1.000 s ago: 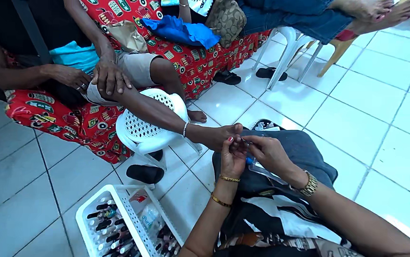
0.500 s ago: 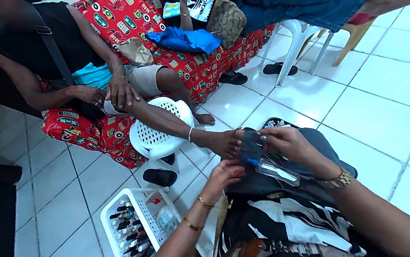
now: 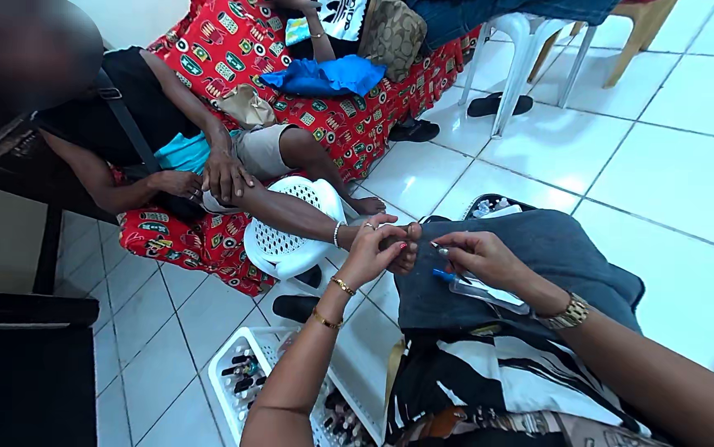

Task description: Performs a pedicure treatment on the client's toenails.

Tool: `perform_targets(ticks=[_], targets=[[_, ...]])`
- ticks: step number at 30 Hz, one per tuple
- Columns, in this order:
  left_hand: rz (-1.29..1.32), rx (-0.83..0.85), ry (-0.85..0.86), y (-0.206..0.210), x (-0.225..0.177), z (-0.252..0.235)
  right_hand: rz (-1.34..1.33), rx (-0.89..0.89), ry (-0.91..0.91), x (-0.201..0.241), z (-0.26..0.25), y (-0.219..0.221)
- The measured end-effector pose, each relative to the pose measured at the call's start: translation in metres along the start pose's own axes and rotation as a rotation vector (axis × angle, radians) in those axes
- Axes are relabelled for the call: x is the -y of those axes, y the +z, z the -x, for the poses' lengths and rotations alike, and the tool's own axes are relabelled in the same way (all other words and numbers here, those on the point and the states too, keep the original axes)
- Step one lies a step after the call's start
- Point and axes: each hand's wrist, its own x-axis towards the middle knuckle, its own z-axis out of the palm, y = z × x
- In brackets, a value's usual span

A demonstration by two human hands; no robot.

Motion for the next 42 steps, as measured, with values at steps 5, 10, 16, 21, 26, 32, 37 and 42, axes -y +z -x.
perform_targets(ticks=[5, 10, 16, 21, 26, 32, 37, 42], targets=[[0.163, 0.152, -0.008, 0.000, 0.007, -0.007, -0.022, 0.008, -0.019, -0.012, 0.000, 0.005], [0.162, 0.199, -0.011, 0.003, 0.003, -0.007, -0.033, 0.040, 0.020, -0.014, 0.001, 0.014], [0.194, 0.236, -0.035, 0.005, 0.007, -0.011, -0.017, -0.042, -0.019, -0.016, 0.001, 0.021], [0.305, 0.235, -0.033, 0.006, 0.012, -0.009, 0.042, -0.118, -0.053, -0.013, 0.002, 0.027], [0.357, 0.192, -0.011, 0.011, 0.019, -0.007, 0.072, -0.136, -0.127, -0.016, 0.003, 0.032], [0.418, 0.141, -0.024, 0.016, 0.020, -0.006, 0.108, -0.163, -0.140, -0.018, 0.003, 0.034], [0.435, 0.106, 0.006, 0.020, 0.022, -0.005, 0.162, -0.196, -0.189, -0.019, 0.002, 0.035], [0.453, 0.072, 0.009, 0.023, 0.023, -0.003, 0.259, -0.262, -0.303, -0.022, 0.001, 0.039]])
